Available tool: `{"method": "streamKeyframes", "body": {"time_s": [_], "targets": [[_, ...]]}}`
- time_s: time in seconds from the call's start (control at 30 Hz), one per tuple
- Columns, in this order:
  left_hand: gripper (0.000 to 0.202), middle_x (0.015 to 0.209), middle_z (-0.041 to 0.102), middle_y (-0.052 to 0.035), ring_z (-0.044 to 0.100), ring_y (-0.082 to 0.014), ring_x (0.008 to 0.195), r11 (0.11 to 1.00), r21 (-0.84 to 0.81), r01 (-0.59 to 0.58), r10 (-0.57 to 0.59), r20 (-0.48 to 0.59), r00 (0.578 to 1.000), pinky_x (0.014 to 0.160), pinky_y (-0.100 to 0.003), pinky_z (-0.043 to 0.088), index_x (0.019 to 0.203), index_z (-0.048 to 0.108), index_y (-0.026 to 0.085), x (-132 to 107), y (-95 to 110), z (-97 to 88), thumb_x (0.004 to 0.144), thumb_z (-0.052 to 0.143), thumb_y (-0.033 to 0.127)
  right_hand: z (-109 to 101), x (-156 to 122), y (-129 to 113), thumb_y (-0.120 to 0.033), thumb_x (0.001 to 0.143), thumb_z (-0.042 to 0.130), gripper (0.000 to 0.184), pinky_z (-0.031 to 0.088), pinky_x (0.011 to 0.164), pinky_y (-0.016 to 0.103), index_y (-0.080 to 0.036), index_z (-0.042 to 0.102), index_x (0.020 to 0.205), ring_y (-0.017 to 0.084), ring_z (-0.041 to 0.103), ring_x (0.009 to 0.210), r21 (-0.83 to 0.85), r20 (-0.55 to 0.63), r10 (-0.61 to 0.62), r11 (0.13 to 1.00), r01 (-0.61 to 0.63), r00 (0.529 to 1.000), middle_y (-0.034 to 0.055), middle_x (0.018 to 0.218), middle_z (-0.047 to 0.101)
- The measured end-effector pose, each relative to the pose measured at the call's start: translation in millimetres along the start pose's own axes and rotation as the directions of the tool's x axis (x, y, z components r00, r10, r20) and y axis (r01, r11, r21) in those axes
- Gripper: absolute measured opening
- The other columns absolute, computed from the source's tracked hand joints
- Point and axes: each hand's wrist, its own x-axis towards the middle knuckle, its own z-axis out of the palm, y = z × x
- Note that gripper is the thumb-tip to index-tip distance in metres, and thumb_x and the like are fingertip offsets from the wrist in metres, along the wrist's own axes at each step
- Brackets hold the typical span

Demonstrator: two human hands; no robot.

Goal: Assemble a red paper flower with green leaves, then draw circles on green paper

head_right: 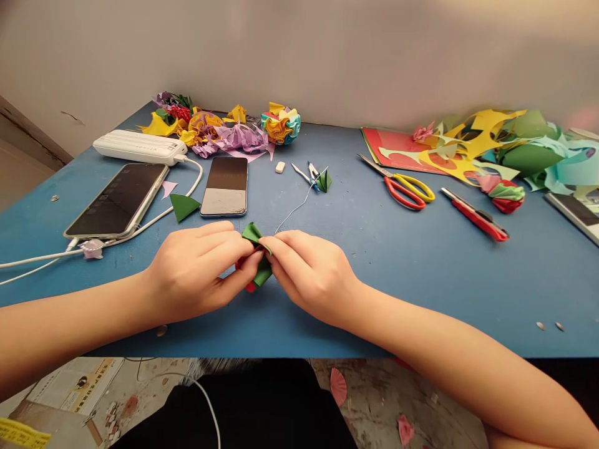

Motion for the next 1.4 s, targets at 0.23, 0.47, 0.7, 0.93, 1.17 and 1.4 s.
{"method": "streamKeyframes", "body": {"time_s": [0.23, 0.47, 0.7, 0.93, 1.17, 1.4], "targets": [[0.008, 0.064, 0.06, -0.0014, 0.047, -0.0123, 0.055, 0.99, -0.105, 0.097, -0.094, 0.026, 0.995, 0.055, -0.024, 0.041, 0.08, 0.059, 0.013, -2.0, 2.1, -1.9, 0.084, 0.052, 0.016, 1.5, 0.0, 2.2, -0.008, 0.084, 0.047, 0.026, 0.052, 0.065, 0.027, -0.011, 0.052, 0.11, 0.017, 0.061, 0.077, -0.043, 0.035, -0.042, 0.998, 0.043, 0.999, 0.0124, 0.089, 0.064], [0.014, 0.061, 0.055, -0.0016, 0.048, -0.0141, 0.057, 0.998, -0.041, 0.041, -0.04, 0.043, 0.998, 0.054, -0.025, 0.04, 0.072, 0.055, 0.014, -0.5, 2.5, -2.5, 0.084, 0.048, 0.012, 1.8, -0.9, 0.4, -0.013, 0.085, 0.046, 0.029, 0.053, 0.07, 0.029, -0.012, 0.052, 0.114, 0.018, 0.062, 0.083, 0.014, 0.053, 0.013, 1.0, -0.014, 0.999, 0.0125, 0.095, 0.064], [0.015, 0.058, 0.05, 0.0, 0.042, -0.0138, 0.054, 0.996, 0.086, 0.001, -0.003, 0.025, 1.0, 0.051, -0.026, 0.036, 0.068, 0.051, 0.016, -0.4, 5.2, -3.6, 0.082, 0.049, 0.011, 0.0, 1.0, 1.4, -0.01, 0.085, 0.046, 0.028, 0.053, 0.068, 0.029, -0.012, 0.053, 0.112, 0.018, 0.063, 0.082, -0.008, 0.043, -0.028, 1.0, 0.028, 0.999, 0.0131, 0.094, 0.066], [0.015, 0.057, 0.05, 0.001, 0.042, -0.0127, 0.053, 0.998, 0.06, -0.004, 0.003, 0.02, 1.0, 0.051, -0.025, 0.035, 0.069, 0.051, 0.016, -1.7, 5.1, -3.1, 0.083, 0.047, 0.011, -0.1, -0.7, 2.7, -0.011, 0.085, 0.048, 0.028, 0.053, 0.071, 0.028, -0.017, 0.054, 0.111, 0.016, 0.062, 0.085, 0.102, 0.056, 0.025, 0.994, -0.031, 0.998, 0.0103, 0.097, 0.066], [0.017, 0.057, 0.049, -0.0004, 0.039, -0.0142, 0.053, 1.0, -0.011, 0.007, -0.007, 0.056, 0.998, 0.05, -0.028, 0.033, 0.067, 0.051, 0.016, -0.5, 4.8, -4.9, 0.083, 0.046, 0.01, 1.4, -3.7, 3.0, -0.009, 0.083, 0.052, 0.027, 0.052, 0.072, 0.028, -0.017, 0.055, 0.108, 0.015, 0.06, 0.082, 0.191, 0.038, 0.051, 0.98, -0.057, 0.998, 0.0084, 0.093, 0.065], [0.014, 0.061, 0.055, -0.0023, 0.042, -0.015, 0.054, 1.0, -0.017, -0.006, 0.008, 0.084, 0.996, 0.051, -0.027, 0.036, 0.071, 0.053, 0.015, -0.7, 5.2, -5.2, 0.083, 0.046, 0.012, 0.0, -2.5, -0.9, -0.009, 0.083, 0.05, 0.023, 0.052, 0.069, 0.027, -0.016, 0.056, 0.104, 0.015, 0.06, 0.079, 0.176, 0.05, 0.055, 0.982, -0.062, 0.997, 0.0086, 0.091, 0.065]]}}
